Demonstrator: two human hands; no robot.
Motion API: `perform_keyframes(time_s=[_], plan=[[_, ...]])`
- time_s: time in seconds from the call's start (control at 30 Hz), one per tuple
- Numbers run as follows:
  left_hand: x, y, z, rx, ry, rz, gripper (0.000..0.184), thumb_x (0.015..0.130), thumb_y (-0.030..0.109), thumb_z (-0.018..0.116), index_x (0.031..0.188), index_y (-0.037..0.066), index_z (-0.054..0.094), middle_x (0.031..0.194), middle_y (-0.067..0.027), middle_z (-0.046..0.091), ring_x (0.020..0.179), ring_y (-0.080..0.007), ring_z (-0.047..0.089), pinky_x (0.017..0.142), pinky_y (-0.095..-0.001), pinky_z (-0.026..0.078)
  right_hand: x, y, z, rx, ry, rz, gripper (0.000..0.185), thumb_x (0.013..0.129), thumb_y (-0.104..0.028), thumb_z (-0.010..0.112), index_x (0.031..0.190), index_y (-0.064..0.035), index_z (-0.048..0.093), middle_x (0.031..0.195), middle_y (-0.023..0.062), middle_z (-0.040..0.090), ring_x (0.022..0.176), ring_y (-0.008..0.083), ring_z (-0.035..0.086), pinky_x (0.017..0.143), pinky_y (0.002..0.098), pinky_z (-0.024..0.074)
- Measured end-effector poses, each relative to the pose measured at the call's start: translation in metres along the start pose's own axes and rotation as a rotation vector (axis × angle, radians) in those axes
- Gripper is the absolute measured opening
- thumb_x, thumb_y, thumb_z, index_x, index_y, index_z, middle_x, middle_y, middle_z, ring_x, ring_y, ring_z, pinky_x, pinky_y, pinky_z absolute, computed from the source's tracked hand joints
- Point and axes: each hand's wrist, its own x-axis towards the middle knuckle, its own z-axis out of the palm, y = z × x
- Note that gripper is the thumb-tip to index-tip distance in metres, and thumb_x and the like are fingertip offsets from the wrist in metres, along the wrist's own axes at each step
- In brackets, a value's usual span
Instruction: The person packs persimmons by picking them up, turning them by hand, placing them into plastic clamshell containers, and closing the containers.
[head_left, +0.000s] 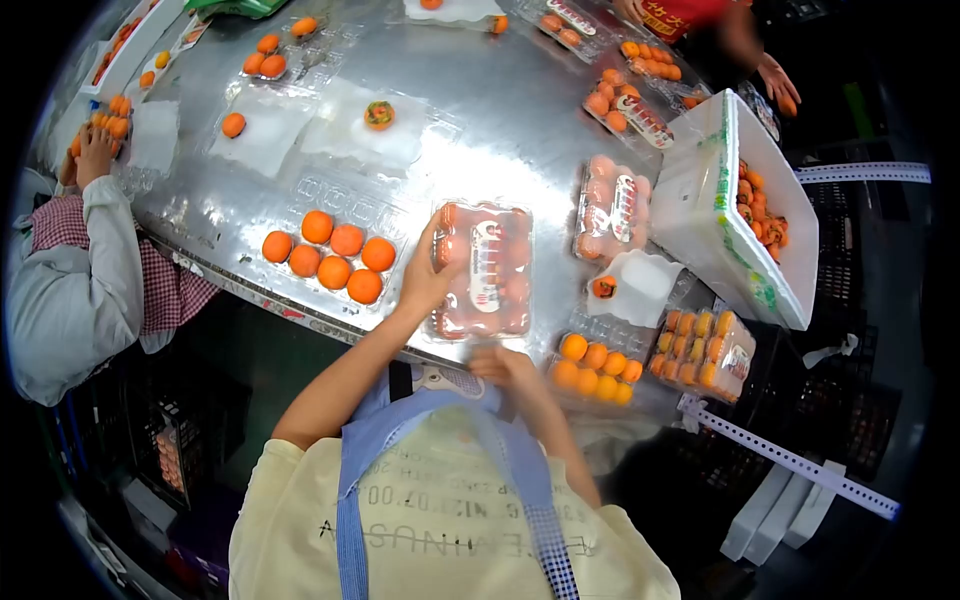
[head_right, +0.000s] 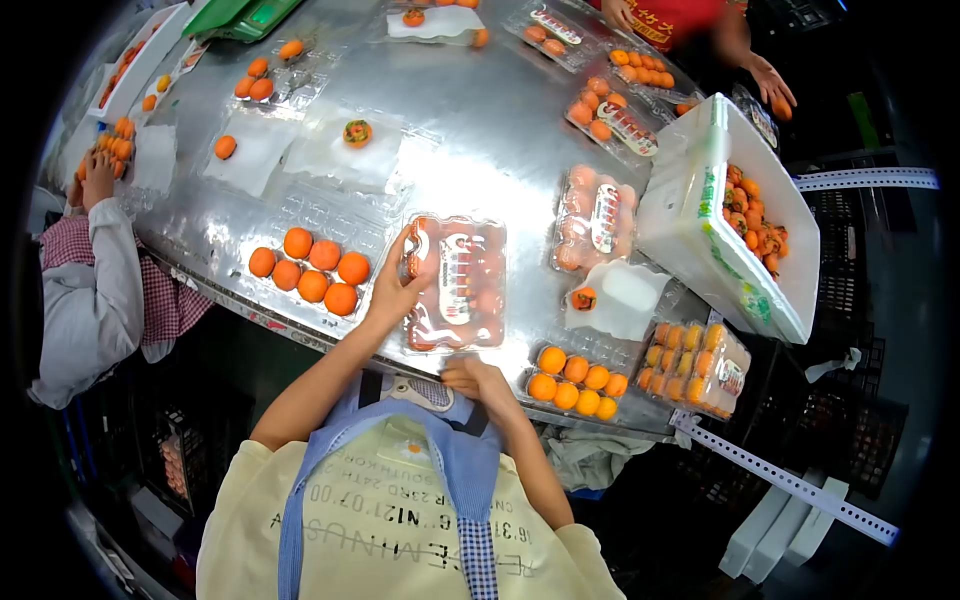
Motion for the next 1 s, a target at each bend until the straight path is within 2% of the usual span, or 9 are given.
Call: perform_keyframes(time_s=[0.07, 0.17, 0.3, 0.43, 0.47, 0.57, 0.7, 0.87, 1.0], plan=[[0.012, 0.007, -0.009, -0.015, -0.140, -0.077, 0.084, 0.077, 0.006, 0.066, 0.146, 0.007, 0.017, 0.143, -0.0166, 0.032, 0.129, -0.0223, 0.036, 0.104, -0.0315, 0.033, -0.002, -0.009, -0.014, -0.327, 0.068, -0.118, 0.029, 0.094, -0.024, 0.049, 0.104, 0.0008, 0.062, 0.087, 0.0125, 0.066, 0.079, 0.0157, 0.063, 0.071, 0.0284, 0.0519], [0.030, 0.002, 0.002, -0.039, -0.178, 0.001, 0.078, 0.080, 0.007, 0.062, 0.144, 0.004, 0.019, 0.139, -0.0169, 0.038, 0.126, -0.0222, 0.039, 0.103, -0.0321, 0.035, 0.009, -0.031, -0.032, -0.447, 0.495, -0.633, 0.033, 0.092, -0.023, 0.054, 0.109, 0.0043, 0.058, 0.089, 0.0105, 0.065, 0.077, 0.0144, 0.059, 0.067, 0.0252, 0.0482], [0.060, 0.039, 0.007, 0.057, -0.329, -0.011, 0.068, 0.076, 0.008, 0.057, 0.140, 0.006, 0.033, 0.127, -0.0167, 0.053, 0.119, -0.0234, 0.049, 0.100, -0.0302, 0.038, 0.033, -0.036, -0.031, -0.463, 0.298, -0.491, 0.044, 0.090, -0.025, 0.057, 0.119, 0.0061, 0.050, 0.090, 0.0073, 0.062, 0.076, 0.0122, 0.056, 0.067, 0.0245, 0.0465], [0.067, 0.088, 0.009, 0.543, -0.499, 0.014, 0.041, 0.088, 0.035, 0.048, 0.124, 0.017, 0.050, 0.125, -0.0178, 0.051, 0.110, -0.0367, 0.053, 0.094, -0.0444, 0.042, 0.032, -0.015, -0.023, -0.310, -0.040, -0.236, 0.038, 0.089, -0.026, 0.059, 0.112, 0.0046, 0.055, 0.095, 0.0118, 0.063, 0.080, 0.0170, 0.060, 0.073, 0.0287, 0.0494], [0.076, 0.074, 0.021, 0.684, -0.465, -0.104, 0.055, 0.085, 0.050, 0.048, 0.133, 0.025, 0.043, 0.116, -0.0248, 0.055, 0.108, -0.0404, 0.054, 0.092, -0.0466, 0.043, 0.020, -0.020, -0.008, -0.128, -0.106, -0.155, 0.041, 0.090, -0.026, 0.057, 0.113, 0.0075, 0.053, 0.103, 0.0164, 0.062, 0.089, 0.0216, 0.061, 0.081, 0.0317, 0.0491], [0.074, 0.052, 0.048, 0.874, -0.603, 0.015, 0.052, 0.084, 0.058, 0.045, 0.126, 0.028, 0.052, 0.123, -0.0134, 0.056, 0.113, -0.0356, 0.053, 0.095, -0.0485, 0.040, -0.013, -0.034, 0.027, 0.171, -0.236, 0.030, 0.047, 0.092, -0.025, 0.051, 0.116, 0.0153, 0.047, 0.123, 0.0261, 0.052, 0.115, 0.0315, 0.053, 0.101, 0.0372, 0.0417], [0.076, 0.066, 0.073, 0.919, -0.807, 0.149, 0.058, 0.077, 0.070, 0.048, 0.120, 0.032, 0.060, 0.120, -0.0077, 0.060, 0.111, -0.0313, 0.056, 0.097, -0.0447, 0.040, 0.026, -0.017, 0.021, 0.391, -0.354, 0.166, 0.052, 0.093, -0.025, 0.048, 0.121, 0.0180, 0.041, 0.126, 0.0267, 0.050, 0.119, 0.0308, 0.050, 0.102, 0.0342, 0.0391], [0.065, 0.071, 0.071, 0.867, -0.717, 0.268, 0.049, 0.077, 0.046, 0.062, 0.120, 0.023, 0.060, 0.116, -0.0104, 0.061, 0.109, -0.0324, 0.053, 0.094, -0.0408, 0.041, 0.072, 0.027, -0.007, 0.512, -0.306, 0.188, 0.057, 0.092, -0.034, 0.050, 0.124, 0.0129, 0.042, 0.127, 0.0205, 0.050, 0.114, 0.0242, 0.051, 0.100, 0.0323, 0.0399], [0.037, 0.053, 0.036, 0.610, -0.252, 0.546, 0.038, 0.078, 0.030, 0.061, 0.111, 0.009, 0.063, 0.114, -0.0122, 0.059, 0.109, -0.0294, 0.050, 0.096, -0.0400, 0.035, 0.070, 0.034, -0.018, 0.448, -0.288, 0.126, 0.046, 0.091, -0.024, 0.054, 0.123, 0.0074, 0.046, 0.117, 0.0168, 0.057, 0.106, 0.0232, 0.056, 0.095, 0.0320, 0.0430]])
